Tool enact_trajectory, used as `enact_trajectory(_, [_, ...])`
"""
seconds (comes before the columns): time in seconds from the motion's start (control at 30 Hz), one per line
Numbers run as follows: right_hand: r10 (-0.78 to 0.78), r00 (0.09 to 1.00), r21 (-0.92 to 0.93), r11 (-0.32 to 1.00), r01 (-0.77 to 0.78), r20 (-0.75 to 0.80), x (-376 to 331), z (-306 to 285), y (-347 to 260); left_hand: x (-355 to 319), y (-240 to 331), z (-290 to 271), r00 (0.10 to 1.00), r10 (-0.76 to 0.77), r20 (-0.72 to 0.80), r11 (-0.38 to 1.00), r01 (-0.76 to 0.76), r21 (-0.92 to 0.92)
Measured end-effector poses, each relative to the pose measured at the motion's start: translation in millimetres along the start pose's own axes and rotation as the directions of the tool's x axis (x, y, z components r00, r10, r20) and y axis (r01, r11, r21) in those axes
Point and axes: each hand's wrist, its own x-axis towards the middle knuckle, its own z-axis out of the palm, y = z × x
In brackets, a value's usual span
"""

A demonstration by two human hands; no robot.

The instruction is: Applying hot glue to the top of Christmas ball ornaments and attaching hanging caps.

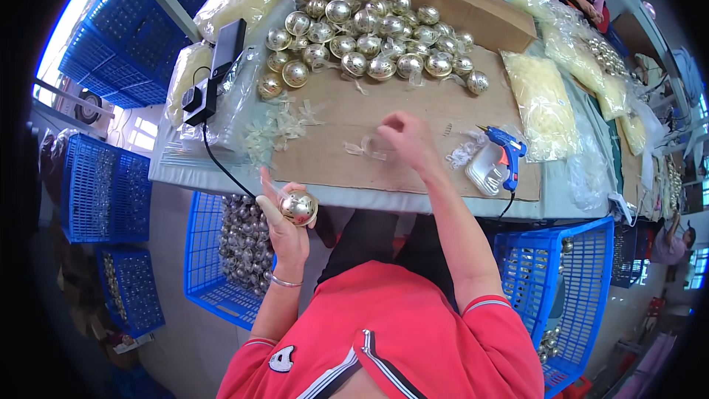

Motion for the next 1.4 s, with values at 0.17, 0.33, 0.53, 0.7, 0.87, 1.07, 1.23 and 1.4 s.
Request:
enact_trajectory(0.17, [-0.276,0.955,-0.363,0.905,0.220,-0.111,8,47,21,0,1,6,1.000,0.007,0.006,1.000,-0.007,0.021])
enact_trajectory(0.33, [-0.226,0.974,-0.133,0.965,0.224,0.004,5,44,22,9,-6,5,0.999,-0.002,0.038,0.997,-0.001,0.073])
enact_trajectory(0.53, [-0.229,0.898,0.494,0.869,0.014,0.376,-59,1,-26,35,-18,13,0.996,0.007,0.085,0.986,-0.021,0.163])
enact_trajectory(0.7, [-0.234,0.813,0.485,0.872,-0.068,0.533,-85,5,-48,36,-25,34,0.968,-0.113,0.226,0.979,0.070,0.190])
enact_trajectory(0.87, [-0.051,0.972,0.489,0.870,-0.070,0.230,-88,12,-41,23,-32,46,0.935,-0.181,0.306,0.983,0.172,0.057])
enact_trajectory(1.07, [0.043,0.981,0.554,0.820,-0.143,0.189,-93,11,-31,12,-45,48,0.917,-0.064,0.395,0.997,0.072,-0.006])
enact_trajectory(1.23, [0.067,0.986,0.527,0.839,-0.137,0.150,-96,9,-26,7,-45,50,0.935,-0.104,0.340,0.993,0.114,-0.010])
enact_trajectory(1.4, [0.058,0.988,0.554,0.822,-0.127,0.140,-92,16,-15,8,-44,55,0.952,-0.098,0.289,0.995,0.104,-0.005])
